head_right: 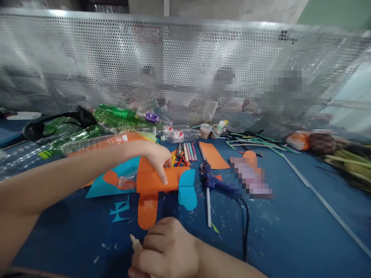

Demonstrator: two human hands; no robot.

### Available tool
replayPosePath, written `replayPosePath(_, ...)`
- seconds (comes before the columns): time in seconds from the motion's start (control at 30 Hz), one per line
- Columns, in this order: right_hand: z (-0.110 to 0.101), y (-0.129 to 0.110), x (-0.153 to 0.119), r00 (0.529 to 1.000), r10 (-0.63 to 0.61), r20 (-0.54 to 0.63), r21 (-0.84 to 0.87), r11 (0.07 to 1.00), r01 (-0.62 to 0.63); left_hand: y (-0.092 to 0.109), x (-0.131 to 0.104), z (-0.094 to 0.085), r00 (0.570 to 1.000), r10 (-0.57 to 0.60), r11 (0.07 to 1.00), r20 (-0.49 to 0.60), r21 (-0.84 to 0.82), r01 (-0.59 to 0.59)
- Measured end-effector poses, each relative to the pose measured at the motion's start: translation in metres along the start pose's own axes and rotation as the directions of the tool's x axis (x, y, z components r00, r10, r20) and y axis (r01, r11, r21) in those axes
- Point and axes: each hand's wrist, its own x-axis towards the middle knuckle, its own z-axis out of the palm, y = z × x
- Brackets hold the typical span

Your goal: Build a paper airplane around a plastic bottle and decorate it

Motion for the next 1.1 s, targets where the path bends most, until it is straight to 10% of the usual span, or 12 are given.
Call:
replayPosePath(0.4, 0.001, 0.003, -0.004, 0.998, 0.059, 0.016, 0.02, 0.998, -0.059, -0.002, 0.025, -0.011, 0.957, 0.023, 1.0, 0.29, -0.022, -0.018)
replayPosePath(0.53, -0.001, 0.002, -0.003, 0.996, 0.074, -0.058, 0.001, 0.997, -0.074, -0.027, 0.012, -0.035, 0.994, 0.012, 0.952, 0.105, -0.304, 0.021)
replayPosePath(0.77, 0.0, 0.002, 0.001, 0.994, 0.093, -0.061, 0.011, 0.996, -0.093, -0.068, -0.009, -0.032, 0.913, -0.327, 0.549, -0.245, -0.836, -0.028)
replayPosePath(0.87, -0.001, 0.003, 0.002, 0.991, 0.126, -0.037, 0.013, 0.992, -0.126, -0.083, -0.011, -0.021, 0.86, -0.458, 0.308, -0.226, -0.948, -0.085)
replayPosePath(1.1, 0.001, 0.008, 0.0, 0.965, 0.26, -0.029, 0.015, 0.966, -0.259, -0.104, -0.02, 0.017, 0.797, -0.571, 0.078, -0.195, -0.98, -0.184)
